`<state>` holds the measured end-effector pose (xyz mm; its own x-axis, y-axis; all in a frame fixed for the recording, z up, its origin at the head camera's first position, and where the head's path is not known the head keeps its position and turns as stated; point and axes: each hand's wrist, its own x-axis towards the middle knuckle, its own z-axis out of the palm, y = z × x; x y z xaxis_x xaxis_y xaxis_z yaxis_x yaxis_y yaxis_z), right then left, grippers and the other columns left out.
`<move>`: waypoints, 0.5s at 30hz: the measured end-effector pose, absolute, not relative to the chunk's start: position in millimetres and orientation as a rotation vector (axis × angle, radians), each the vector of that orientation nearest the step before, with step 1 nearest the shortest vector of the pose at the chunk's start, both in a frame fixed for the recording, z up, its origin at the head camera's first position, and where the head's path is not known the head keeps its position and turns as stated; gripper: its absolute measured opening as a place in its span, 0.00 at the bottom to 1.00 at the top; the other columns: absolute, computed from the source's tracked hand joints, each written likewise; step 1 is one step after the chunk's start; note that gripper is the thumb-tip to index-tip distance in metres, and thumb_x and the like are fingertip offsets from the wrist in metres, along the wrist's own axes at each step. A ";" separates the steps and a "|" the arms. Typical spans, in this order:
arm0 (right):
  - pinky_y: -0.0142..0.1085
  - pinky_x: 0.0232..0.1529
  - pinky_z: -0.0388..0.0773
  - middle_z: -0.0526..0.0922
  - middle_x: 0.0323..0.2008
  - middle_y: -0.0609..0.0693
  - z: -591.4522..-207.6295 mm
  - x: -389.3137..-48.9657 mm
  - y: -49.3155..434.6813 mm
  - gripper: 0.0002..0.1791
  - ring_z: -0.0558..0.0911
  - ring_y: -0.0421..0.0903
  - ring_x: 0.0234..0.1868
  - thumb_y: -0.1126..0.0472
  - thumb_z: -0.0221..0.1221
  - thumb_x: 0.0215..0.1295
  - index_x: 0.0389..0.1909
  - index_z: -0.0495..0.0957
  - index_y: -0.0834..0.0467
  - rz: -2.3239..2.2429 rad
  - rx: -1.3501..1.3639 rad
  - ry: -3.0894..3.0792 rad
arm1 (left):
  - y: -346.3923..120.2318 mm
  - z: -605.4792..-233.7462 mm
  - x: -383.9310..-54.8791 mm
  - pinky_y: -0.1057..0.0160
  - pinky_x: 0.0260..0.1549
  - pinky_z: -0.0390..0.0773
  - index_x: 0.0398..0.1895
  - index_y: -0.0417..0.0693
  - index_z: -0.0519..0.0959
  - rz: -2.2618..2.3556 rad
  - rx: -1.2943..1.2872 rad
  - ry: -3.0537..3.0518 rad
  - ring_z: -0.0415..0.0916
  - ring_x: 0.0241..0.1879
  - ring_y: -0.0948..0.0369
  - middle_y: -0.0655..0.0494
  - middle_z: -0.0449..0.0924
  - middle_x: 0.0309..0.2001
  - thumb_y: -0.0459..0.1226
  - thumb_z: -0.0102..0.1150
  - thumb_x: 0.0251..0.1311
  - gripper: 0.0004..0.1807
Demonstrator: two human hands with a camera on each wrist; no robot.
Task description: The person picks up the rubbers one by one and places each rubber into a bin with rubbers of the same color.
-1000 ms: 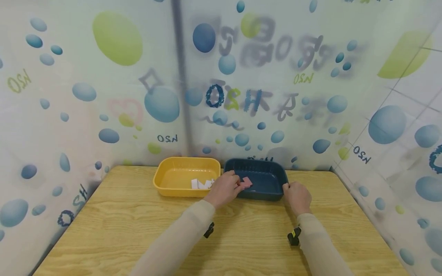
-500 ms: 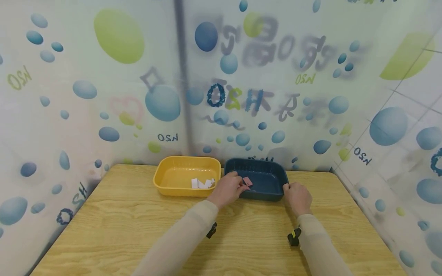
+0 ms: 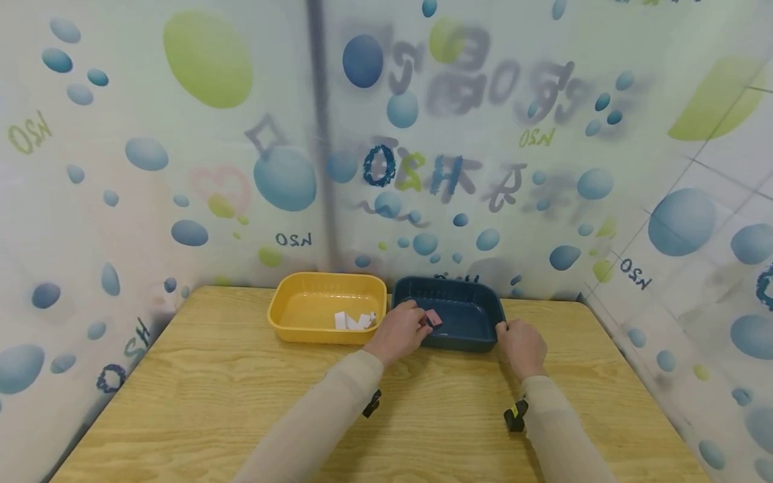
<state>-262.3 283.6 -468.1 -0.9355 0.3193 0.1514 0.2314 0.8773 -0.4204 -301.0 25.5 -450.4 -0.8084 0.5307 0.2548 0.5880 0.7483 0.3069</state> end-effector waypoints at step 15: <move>0.34 0.19 0.50 0.53 0.13 0.44 -466.2 -262.4 284.6 0.26 0.52 0.42 0.18 0.60 0.45 0.72 0.10 0.57 0.51 0.627 -0.425 -2.866 | 30.7 -452.8 -302.8 0.67 0.34 0.74 0.43 0.50 0.86 -0.627 -0.930 -2.772 0.67 0.32 0.64 0.61 0.73 0.33 0.44 0.63 0.71 0.09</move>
<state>-262.4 284.6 -466.2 -0.9437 0.3119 0.1099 0.2375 0.8705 -0.4310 -302.8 30.7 -452.8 -0.7963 0.5418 0.2691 0.6049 0.7204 0.3394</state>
